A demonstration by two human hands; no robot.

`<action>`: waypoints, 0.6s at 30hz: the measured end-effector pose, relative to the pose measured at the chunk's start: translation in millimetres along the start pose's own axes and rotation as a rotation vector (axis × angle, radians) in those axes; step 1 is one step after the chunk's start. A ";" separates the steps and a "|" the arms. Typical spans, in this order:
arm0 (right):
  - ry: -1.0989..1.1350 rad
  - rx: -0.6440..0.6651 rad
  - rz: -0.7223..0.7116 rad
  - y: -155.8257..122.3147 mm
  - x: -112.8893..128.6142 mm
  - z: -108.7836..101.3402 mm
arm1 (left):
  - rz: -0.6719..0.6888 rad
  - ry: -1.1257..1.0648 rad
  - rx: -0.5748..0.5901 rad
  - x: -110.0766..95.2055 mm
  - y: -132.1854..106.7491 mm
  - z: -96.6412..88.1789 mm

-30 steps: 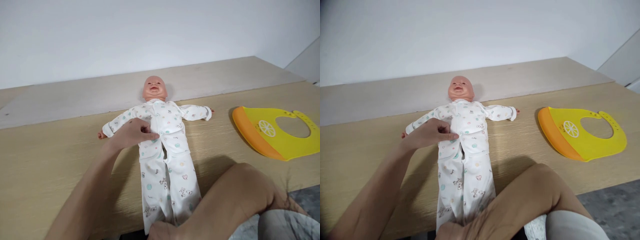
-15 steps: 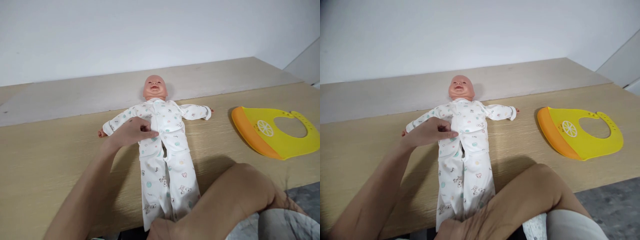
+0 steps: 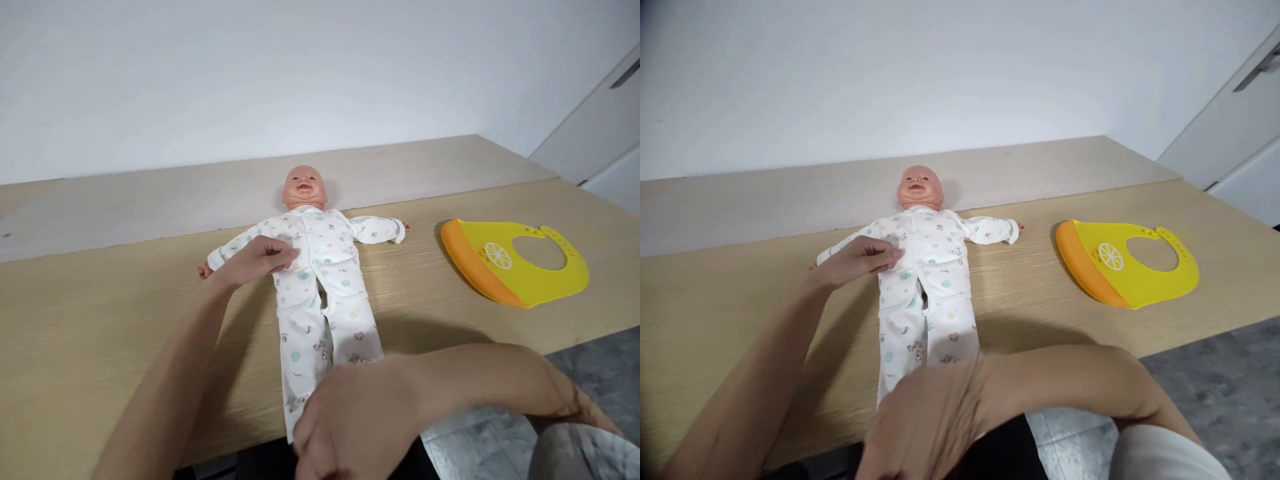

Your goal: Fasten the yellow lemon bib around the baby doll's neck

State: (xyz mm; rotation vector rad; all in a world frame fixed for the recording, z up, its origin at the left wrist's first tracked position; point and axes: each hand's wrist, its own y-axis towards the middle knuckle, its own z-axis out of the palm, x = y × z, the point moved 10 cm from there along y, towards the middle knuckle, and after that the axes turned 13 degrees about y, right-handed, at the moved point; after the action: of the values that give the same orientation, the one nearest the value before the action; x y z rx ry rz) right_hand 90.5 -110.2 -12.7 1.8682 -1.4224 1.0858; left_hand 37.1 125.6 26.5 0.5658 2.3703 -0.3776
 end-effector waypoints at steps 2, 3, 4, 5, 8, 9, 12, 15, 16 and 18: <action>0.181 -0.310 0.096 -35.9 -0.3 -36.5 | -0.029 0.001 -0.119 2.7 -3.9 -2.3; 0.328 -0.467 0.099 -61.0 3.4 -51.8 | -0.043 -0.004 -0.199 4.7 -8.4 -4.7; 0.410 -0.555 0.104 -86.0 7.7 -59.4 | -0.056 -0.011 -0.275 7.0 -14.7 -6.4; 0.444 -0.626 0.159 -112.0 7.4 -63.6 | -0.069 -0.015 -0.336 9.8 -22.4 -6.6; 0.576 -0.878 0.437 -195.2 -15.5 -63.3 | -0.077 0.001 -0.351 15.0 -45.7 6.8; 0.573 -0.992 0.535 -223.9 -24.6 -61.3 | -0.072 0.010 -0.318 15.2 -52.5 14.2; 0.578 -1.318 0.733 -296.7 -42.5 -43.1 | -0.060 0.060 -0.214 11.8 -67.1 34.0; 0.741 -1.639 0.793 -353.8 -46.5 -9.4 | -0.104 0.141 -0.097 11.8 -71.5 47.6; 0.790 -1.733 0.780 -370.8 -44.6 0.9 | -0.124 0.156 -0.039 12.8 -72.7 52.8; 0.833 -1.876 0.739 -404.3 -38.6 15.9 | -0.155 0.176 0.061 13.3 -79.5 62.9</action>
State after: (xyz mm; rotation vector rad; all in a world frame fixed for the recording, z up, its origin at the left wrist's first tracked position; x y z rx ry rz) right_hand 476.7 14.3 -35.0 -0.4076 -1.4800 0.2229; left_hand 23.1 35.3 -19.4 0.4601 2.5886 -0.4888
